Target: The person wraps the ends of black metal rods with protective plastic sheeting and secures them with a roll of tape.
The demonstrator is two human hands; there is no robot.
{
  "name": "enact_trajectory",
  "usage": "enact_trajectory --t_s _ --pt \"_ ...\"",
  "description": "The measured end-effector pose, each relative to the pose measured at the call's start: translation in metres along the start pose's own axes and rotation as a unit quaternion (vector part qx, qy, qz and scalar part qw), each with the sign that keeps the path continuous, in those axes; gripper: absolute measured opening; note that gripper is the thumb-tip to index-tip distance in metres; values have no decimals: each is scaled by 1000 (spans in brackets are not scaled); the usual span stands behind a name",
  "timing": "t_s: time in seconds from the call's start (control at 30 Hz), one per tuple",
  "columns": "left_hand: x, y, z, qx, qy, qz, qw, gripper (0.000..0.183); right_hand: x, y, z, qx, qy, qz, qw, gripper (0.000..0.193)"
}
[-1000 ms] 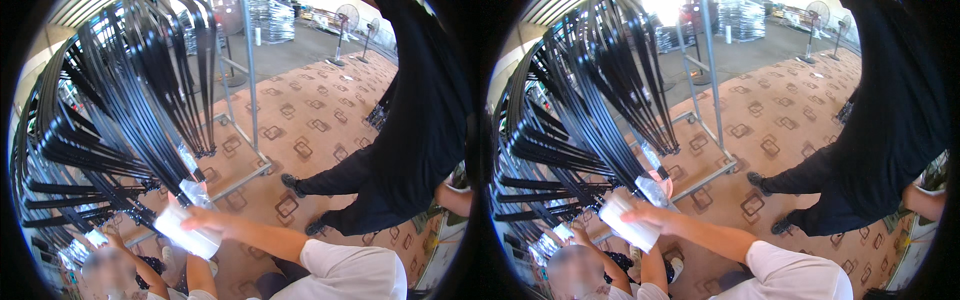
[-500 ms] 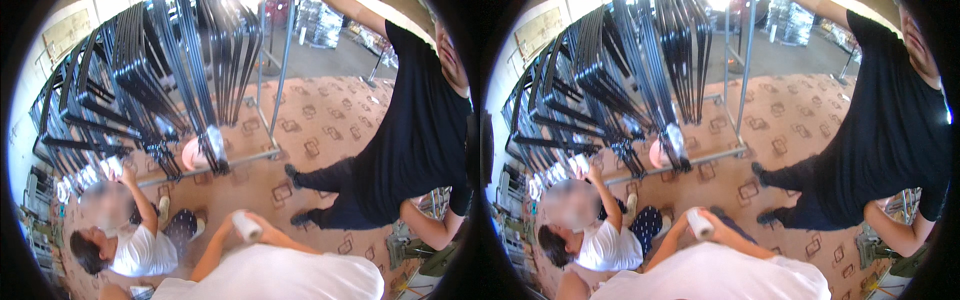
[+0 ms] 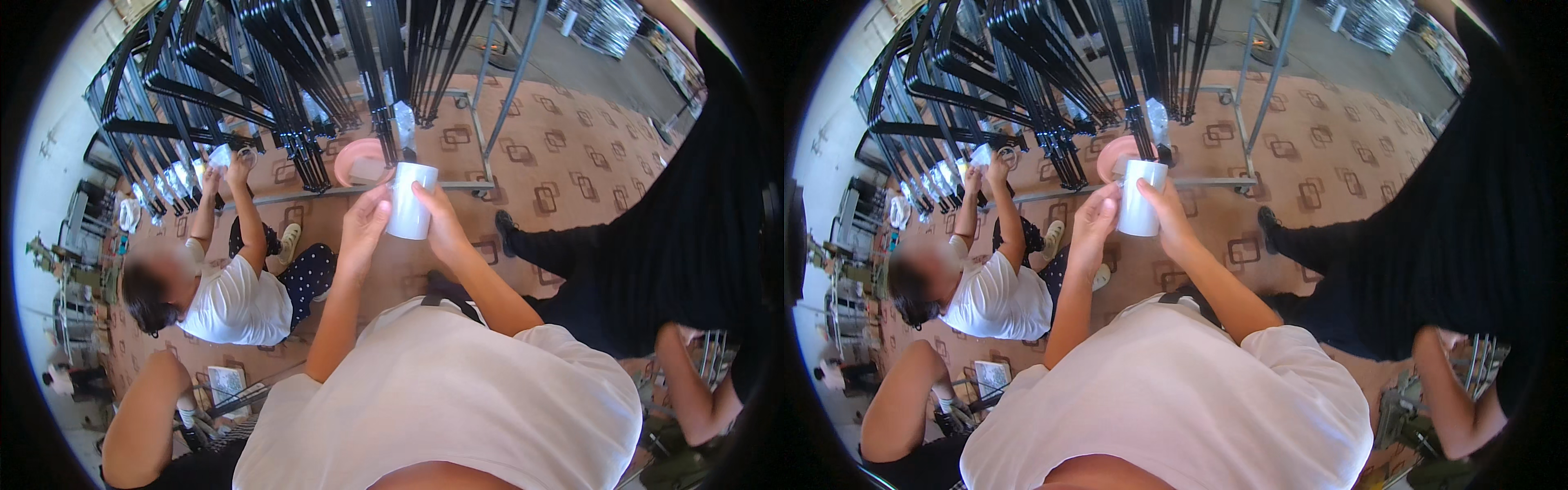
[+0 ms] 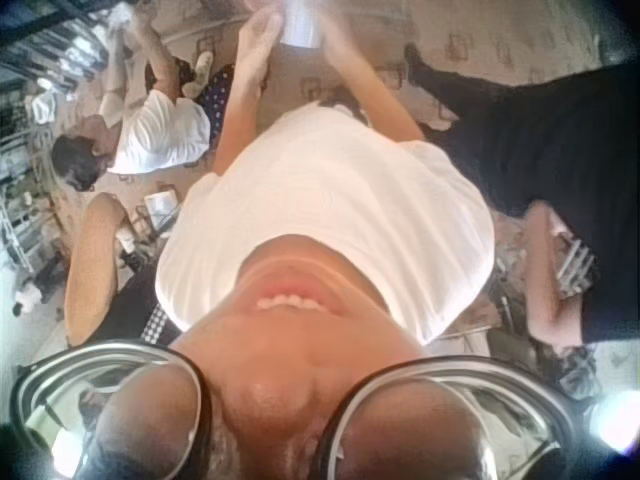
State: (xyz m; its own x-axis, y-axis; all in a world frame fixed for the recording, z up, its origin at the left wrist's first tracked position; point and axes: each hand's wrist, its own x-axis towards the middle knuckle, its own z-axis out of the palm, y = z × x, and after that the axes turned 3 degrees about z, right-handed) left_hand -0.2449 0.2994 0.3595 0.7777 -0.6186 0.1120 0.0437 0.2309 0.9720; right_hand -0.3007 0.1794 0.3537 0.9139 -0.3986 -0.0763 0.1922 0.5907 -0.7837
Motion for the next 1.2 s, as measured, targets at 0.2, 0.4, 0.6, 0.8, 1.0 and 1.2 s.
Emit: enact_trajectory --t_s 0.2,0.4,0.6,0.8,1.0,1.2 --pt "28 -15 11 -47 51 -20 997 20 12 -23 -17 -51 -87 33 994 41" --pt "47 -15 22 -30 83 54 995 9 22 -39 -21 -8 -108 106 989 39" --pt "57 3 49 291 226 99 924 11 27 -39 -30 62 -121 79 988 37" --pt "66 -2 59 265 230 185 918 9 22 -39 -47 91 -40 86 991 42" --pt "71 -22 52 184 232 163 941 15 16 -36 -36 189 -89 121 970 47" --pt "86 -10 68 127 238 148 952 17 35 -42 -53 232 -123 102 959 49"
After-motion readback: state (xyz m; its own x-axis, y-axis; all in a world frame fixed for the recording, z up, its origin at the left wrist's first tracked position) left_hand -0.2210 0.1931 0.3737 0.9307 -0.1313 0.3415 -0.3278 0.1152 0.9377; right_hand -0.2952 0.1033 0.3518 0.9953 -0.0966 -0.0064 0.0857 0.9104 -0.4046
